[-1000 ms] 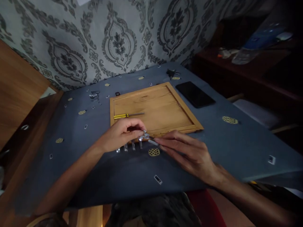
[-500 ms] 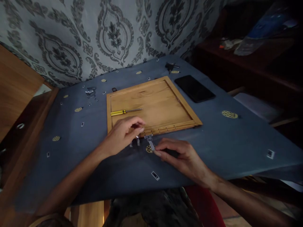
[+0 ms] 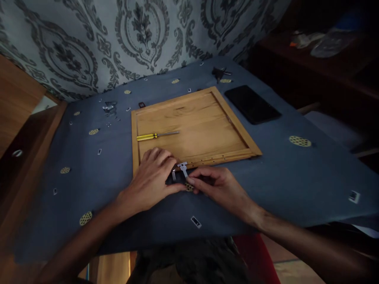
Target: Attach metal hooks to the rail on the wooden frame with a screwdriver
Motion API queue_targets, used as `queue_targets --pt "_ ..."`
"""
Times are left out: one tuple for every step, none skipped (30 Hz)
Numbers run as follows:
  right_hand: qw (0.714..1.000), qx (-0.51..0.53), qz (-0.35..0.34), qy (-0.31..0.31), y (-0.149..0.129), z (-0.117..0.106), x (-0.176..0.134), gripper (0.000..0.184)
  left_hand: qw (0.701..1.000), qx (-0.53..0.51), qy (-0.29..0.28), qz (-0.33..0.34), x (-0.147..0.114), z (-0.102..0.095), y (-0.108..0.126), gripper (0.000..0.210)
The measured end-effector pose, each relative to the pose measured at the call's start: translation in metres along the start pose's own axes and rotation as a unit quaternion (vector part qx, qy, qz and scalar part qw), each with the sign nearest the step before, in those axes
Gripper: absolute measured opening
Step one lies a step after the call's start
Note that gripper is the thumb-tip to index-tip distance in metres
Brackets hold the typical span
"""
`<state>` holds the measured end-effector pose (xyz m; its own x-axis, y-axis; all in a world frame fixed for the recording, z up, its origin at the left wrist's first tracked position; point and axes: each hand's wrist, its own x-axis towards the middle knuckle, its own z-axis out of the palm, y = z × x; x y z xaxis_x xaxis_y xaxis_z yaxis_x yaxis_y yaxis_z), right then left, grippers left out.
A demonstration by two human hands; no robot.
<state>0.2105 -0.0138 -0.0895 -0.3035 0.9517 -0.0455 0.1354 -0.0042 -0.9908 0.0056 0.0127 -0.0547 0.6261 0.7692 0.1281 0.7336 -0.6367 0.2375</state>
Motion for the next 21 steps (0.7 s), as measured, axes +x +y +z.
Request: queue_targets --pt "1.000 0.001 0.005 -0.003 -0.0004 -0.0005 0.0004 0.018 1.000 0.001 -0.004 -0.002 0.0001 0.0009 0.0005 0.051" --pt "1.000 0.000 0.010 -0.006 -0.0008 -0.0009 0.0008 0.019 1.000 0.001 -0.008 -0.003 0.0003 0.0014 0.0012 0.049" --pt "1.000 -0.001 0.013 -0.008 -0.0011 -0.0013 0.0012 0.020 1.000 0.002 -0.012 -0.004 0.0004 0.0016 0.0020 0.048" --pt "1.000 -0.001 0.016 -0.009 -0.0014 -0.0015 0.0015 0.020 1.000 0.002 -0.016 -0.004 0.0006 0.0015 0.0029 0.047" --pt "1.000 0.000 0.019 -0.011 -0.0016 -0.0016 0.0018 0.020 1.000 0.003 -0.019 -0.005 0.0008 0.0014 0.0037 0.046" --pt "1.000 0.003 0.023 -0.012 -0.0017 -0.0015 0.0021 0.020 1.000 0.004 -0.020 -0.005 0.0010 0.0013 0.0044 0.046" --pt "0.999 0.007 0.027 -0.015 -0.0016 -0.0014 0.0023 0.020 1.000 0.005 -0.020 -0.005 0.0013 0.0013 0.0048 0.046" --pt "0.999 0.010 0.032 -0.019 -0.0014 -0.0013 0.0026 0.020 1.000 0.006 -0.019 -0.005 0.0016 0.0014 0.0050 0.045" --pt "0.999 0.012 0.035 -0.021 -0.0011 -0.0012 0.0028 0.020 1.000 0.008 -0.018 -0.004 0.0019 0.0017 0.0051 0.044" --pt "0.999 0.013 0.036 -0.024 -0.0008 -0.0012 0.0031 0.020 1.000 0.009 -0.016 -0.003 0.0022 0.0020 0.0050 0.044" --pt "0.999 0.014 0.036 -0.026 -0.0004 -0.0014 0.0033 0.019 1.000 0.010 -0.014 -0.001 0.0025 0.0024 0.0049 0.043" --pt "0.999 0.014 0.035 -0.028 -0.0001 -0.0016 0.0034 0.019 1.000 0.011 -0.013 0.001 0.0028 0.0027 0.0047 0.042" --pt "0.999 0.014 0.033 -0.029 0.0003 -0.0018 0.0035 0.019 1.000 0.012 -0.012 0.002 0.0030 0.0030 0.0047 0.040" --pt "0.999 0.013 0.033 -0.029 0.0007 -0.0019 0.0036 0.019 1.000 0.013 -0.012 0.004 0.0032 0.0033 0.0048 0.039" --pt "0.999 0.010 0.033 -0.031 0.0011 -0.0020 0.0035 0.019 1.000 0.013 -0.012 0.004 0.0034 0.0035 0.0050 0.037" --pt "0.999 0.004 0.032 -0.031 0.0016 -0.0021 0.0034 0.019 1.000 0.013 -0.011 0.004 0.0035 0.0037 0.0054 0.035" --pt "0.999 -0.004 0.030 -0.031 0.0019 -0.0022 0.0032 0.019 1.000 0.013 -0.011 0.003 0.0036 0.0039 0.0058 0.034" --pt "0.999 -0.015 0.026 -0.032 0.0022 -0.0025 0.0030 0.019 1.000 0.013 -0.010 0.002 0.0036 0.0042 0.0063 0.034" --pt "0.999 -0.030 0.016 -0.032 0.0023 -0.0032 0.0028 0.019 1.000 0.013 -0.010 0.000 0.0036 0.0044 0.0068 0.033" --pt "0.998 -0.050 -0.004 -0.029 0.0021 -0.0043 0.0027 0.019 1.000 0.014 -0.009 -0.003 0.0035 0.0046 0.0072 0.033" --pt "0.996 -0.077 -0.033 -0.021 0.0016 -0.0061 0.0028 0.019 1.000 0.016 -0.009 -0.005 0.0034 0.0047 0.0076 0.033"
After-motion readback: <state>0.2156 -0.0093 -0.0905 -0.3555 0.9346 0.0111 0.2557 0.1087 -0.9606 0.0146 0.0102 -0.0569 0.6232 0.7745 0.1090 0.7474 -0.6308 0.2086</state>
